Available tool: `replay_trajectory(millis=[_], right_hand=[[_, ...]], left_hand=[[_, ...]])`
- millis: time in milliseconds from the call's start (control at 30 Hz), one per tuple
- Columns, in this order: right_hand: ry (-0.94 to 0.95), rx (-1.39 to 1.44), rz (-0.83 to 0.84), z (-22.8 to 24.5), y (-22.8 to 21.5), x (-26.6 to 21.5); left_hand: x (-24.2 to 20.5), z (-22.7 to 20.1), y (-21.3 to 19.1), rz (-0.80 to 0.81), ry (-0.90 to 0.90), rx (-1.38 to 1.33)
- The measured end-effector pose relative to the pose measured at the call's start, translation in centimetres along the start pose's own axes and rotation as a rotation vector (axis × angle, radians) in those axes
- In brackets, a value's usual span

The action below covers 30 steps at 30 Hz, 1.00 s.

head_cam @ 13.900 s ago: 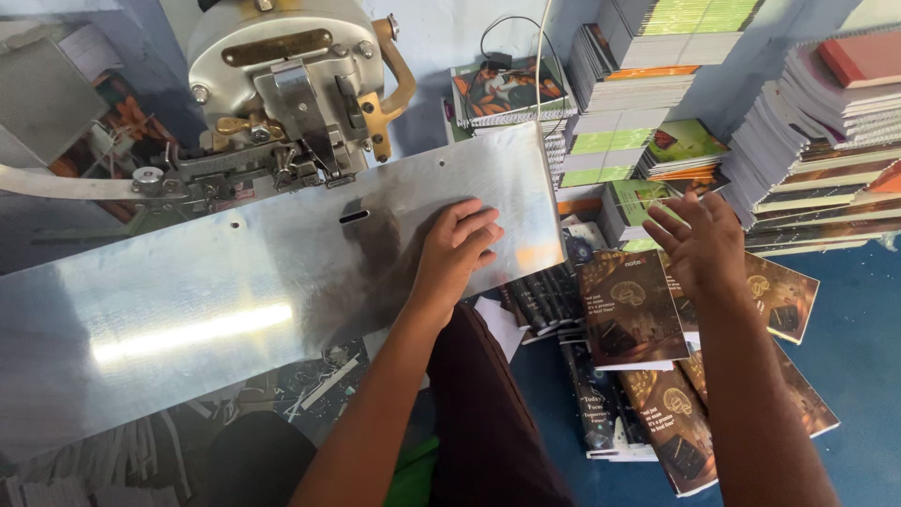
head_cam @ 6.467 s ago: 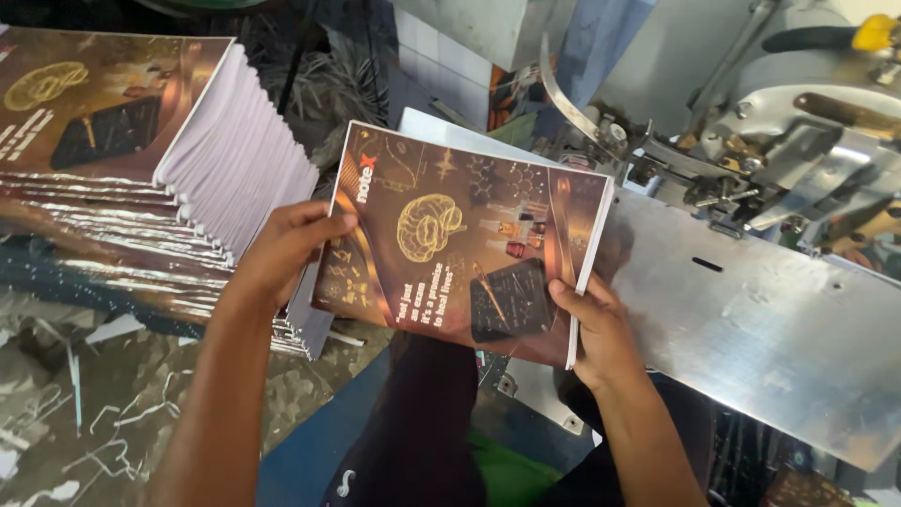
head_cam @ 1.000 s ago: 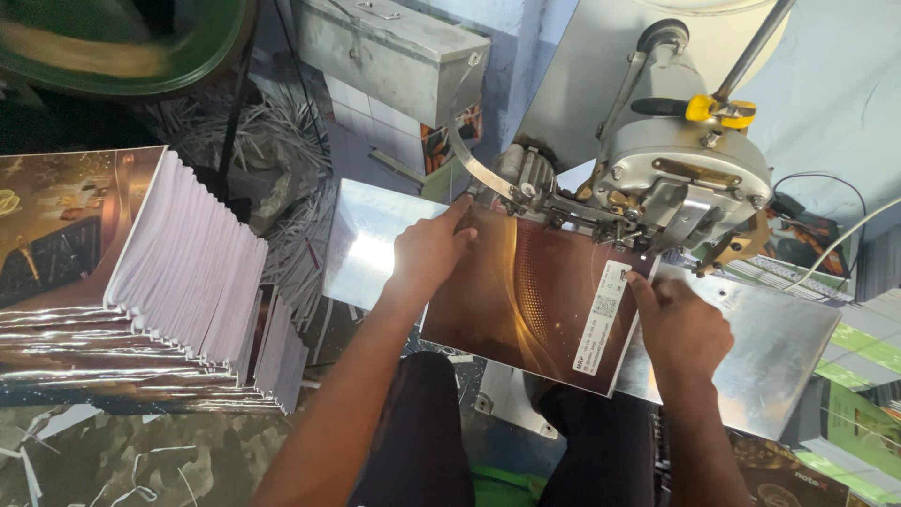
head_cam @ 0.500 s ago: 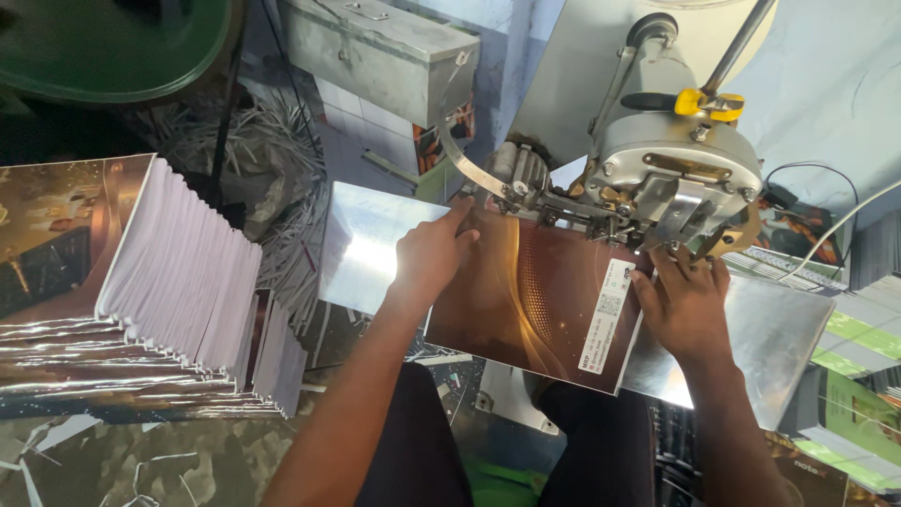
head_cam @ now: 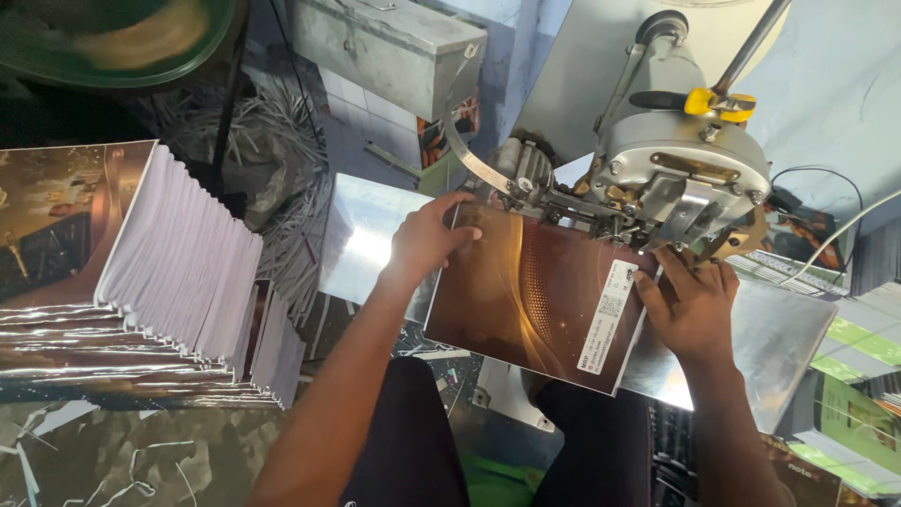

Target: The person repeatedly picks up a notebook, places it into a binding machine, operates the machine to stitch the spine, and then removes the finished notebook. This cycle is performed multiple times in a workshop setting.

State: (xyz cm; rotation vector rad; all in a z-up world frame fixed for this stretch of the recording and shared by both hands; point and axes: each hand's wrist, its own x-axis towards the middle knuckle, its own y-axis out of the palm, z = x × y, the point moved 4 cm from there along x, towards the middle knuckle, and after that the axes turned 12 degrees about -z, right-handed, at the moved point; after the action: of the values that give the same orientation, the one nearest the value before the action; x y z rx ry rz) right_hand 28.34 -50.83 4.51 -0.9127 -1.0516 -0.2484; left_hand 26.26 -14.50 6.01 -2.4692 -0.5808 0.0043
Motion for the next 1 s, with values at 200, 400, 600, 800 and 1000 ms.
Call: replay_trajectory(millis=[200, 400, 600, 800, 1000], right_hand=[[0.023, -0.019, 0.012, -0.6, 0.3, -0.3], [0.011, -0.073, 0.0, -0.9, 0.3, -0.6], [0.041, -0.01, 0.014, -1.0, 0.0, -0.5], [0.059, -0.051, 0.025, -1.5, 0.0, -0.8], [0.097, -0.079, 0.07, -2.4, 0.0, -1.1]], left_hand=[[0.1, -0.8, -0.4, 0.067, 0.054, 0.099], [-0.1, -0.6, 0.1, -0.026, 0.13, 0.152], [-0.1, -0.7, 0.4, -0.104, 0.241, 0.184], [-0.4, -1.0, 0.6, -0.034, 0.131, 0.207], [-0.3, -1.2, 0.9, -0.018, 0.12, 0.212]])
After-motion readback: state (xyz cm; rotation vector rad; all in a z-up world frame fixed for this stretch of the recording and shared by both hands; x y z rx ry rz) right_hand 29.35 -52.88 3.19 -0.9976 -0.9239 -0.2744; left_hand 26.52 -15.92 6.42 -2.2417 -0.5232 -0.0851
